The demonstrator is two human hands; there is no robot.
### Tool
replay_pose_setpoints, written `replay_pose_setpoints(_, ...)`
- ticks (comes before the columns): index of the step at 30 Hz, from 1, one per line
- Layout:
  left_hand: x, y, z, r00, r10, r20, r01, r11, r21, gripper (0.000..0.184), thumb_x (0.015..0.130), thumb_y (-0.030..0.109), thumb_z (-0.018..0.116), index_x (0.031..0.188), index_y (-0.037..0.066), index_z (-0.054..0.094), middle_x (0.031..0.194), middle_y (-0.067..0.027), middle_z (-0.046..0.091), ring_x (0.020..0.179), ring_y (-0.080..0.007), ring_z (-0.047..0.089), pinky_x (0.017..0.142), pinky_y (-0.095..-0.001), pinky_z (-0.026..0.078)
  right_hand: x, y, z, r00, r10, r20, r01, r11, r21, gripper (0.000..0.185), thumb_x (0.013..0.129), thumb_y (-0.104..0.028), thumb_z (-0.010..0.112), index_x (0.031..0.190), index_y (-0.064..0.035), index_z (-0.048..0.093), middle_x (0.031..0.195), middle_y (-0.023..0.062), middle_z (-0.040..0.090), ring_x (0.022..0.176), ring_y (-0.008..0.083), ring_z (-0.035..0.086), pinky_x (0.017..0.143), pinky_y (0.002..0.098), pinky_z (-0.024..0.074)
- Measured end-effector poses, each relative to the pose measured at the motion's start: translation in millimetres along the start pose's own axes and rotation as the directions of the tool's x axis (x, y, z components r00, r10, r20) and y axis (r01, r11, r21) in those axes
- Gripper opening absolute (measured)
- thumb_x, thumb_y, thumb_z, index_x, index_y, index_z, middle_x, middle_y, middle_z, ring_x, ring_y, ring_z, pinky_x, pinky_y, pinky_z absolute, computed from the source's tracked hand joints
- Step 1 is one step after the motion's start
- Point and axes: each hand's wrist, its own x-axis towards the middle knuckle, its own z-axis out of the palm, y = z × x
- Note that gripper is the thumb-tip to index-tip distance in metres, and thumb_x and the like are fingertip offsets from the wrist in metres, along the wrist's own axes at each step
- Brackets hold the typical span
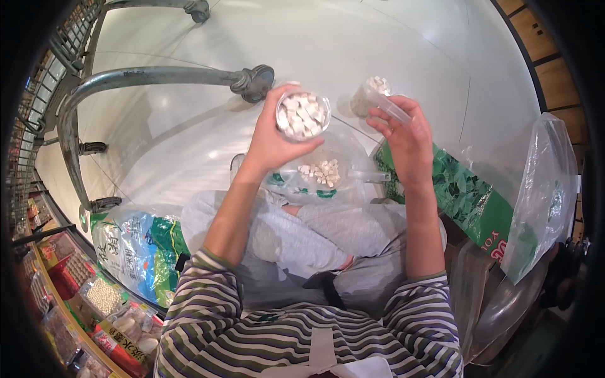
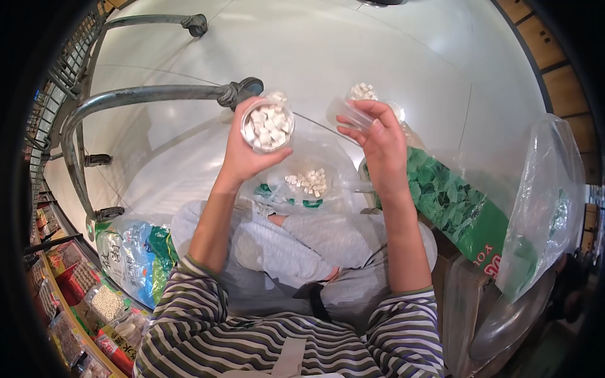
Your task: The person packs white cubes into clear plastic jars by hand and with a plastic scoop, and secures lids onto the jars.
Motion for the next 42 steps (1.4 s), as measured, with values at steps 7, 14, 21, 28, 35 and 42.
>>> replay_pose_setpoints(7,-5.1,8.5,11.7,0.995,-0.054,0.080,0.053,0.999,0.011,0.089,0.063,0.011,0.090,0.136,0.003,0.041,0.123,-0.0106,0.056,0.117,-0.0196,0.057,0.102,-0.0342,0.047,-5.0,-0.2,15.6,0.994,-0.101,-0.042,0.087,0.963,-0.254,0.047,0.088,-0.018,0.067,0.129,-0.0001,0.053,0.126,0.0127,0.058,0.120,0.0203,0.055,0.103,0.0346,0.0430)
replay_pose_setpoints(14,-11.7,11.3,28.9,0.967,-0.194,0.162,0.215,0.969,-0.122,0.089,0.064,0.014,0.091,0.135,0.002,0.041,0.125,-0.0113,0.056,0.118,-0.0201,0.056,0.101,-0.0352,0.047,-11.1,8.4,29.4,0.934,-0.298,0.196,0.354,0.702,-0.618,0.059,0.077,-0.017,0.076,0.131,-0.0038,0.056,0.131,0.0150,0.058,0.122,0.0287,0.057,0.105,0.0391,0.0434)
replay_pose_setpoints(21,-16.8,22.8,34.7,0.971,-0.184,0.153,0.196,0.978,-0.070,0.087,0.064,0.016,0.090,0.135,0.002,0.042,0.124,-0.0115,0.059,0.116,-0.0205,0.058,0.099,-0.0359,0.048,-11.3,11.0,31.0,0.940,-0.275,0.200,0.340,0.719,-0.607,0.061,0.076,-0.019,0.078,0.132,-0.0046,0.057,0.133,0.0153,0.058,0.124,0.0316,0.056,0.106,0.0407,0.0436)
replay_pose_setpoints(28,-16.9,26.0,34.3,0.969,-0.155,0.191,0.148,0.988,0.048,0.084,0.060,0.019,0.086,0.134,0.005,0.048,0.121,-0.0119,0.062,0.112,-0.0215,0.062,0.097,-0.0360,0.050,-12.7,17.3,35.3,0.948,-0.203,0.247,0.318,0.659,-0.682,0.056,0.074,-0.022,0.082,0.125,-0.0072,0.066,0.132,0.0160,0.057,0.118,0.0324,0.060,0.100,0.0407,0.0477)
replay_pose_setpoints(35,-20.6,33.6,40.1,0.978,-0.157,0.140,0.094,0.922,0.376,0.085,0.061,0.026,0.086,0.135,0.004,0.049,0.119,-0.0176,0.066,0.109,-0.0290,0.066,0.092,-0.0391,0.052,-19.0,19.1,43.1,0.991,-0.122,0.055,0.112,0.537,-0.836,0.058,0.074,-0.022,0.082,0.124,-0.0019,0.061,0.127,0.0187,0.059,0.114,0.0338,0.061,0.097,0.0401,0.0483)
replay_pose_setpoints(42,-15.5,36.2,35.1,0.942,-0.331,0.047,0.322,0.936,0.145,0.075,0.067,0.022,0.086,0.130,0.004,0.051,0.118,-0.0150,0.066,0.109,-0.0221,0.065,0.092,-0.0357,0.052,-14.5,28.3,40.6,0.994,-0.049,0.095,0.092,0.845,-0.527,0.048,0.082,-0.013,0.072,0.125,0.0003,0.059,0.124,0.0192,0.060,0.106,0.0325,0.062,0.094,0.0385,0.0476)
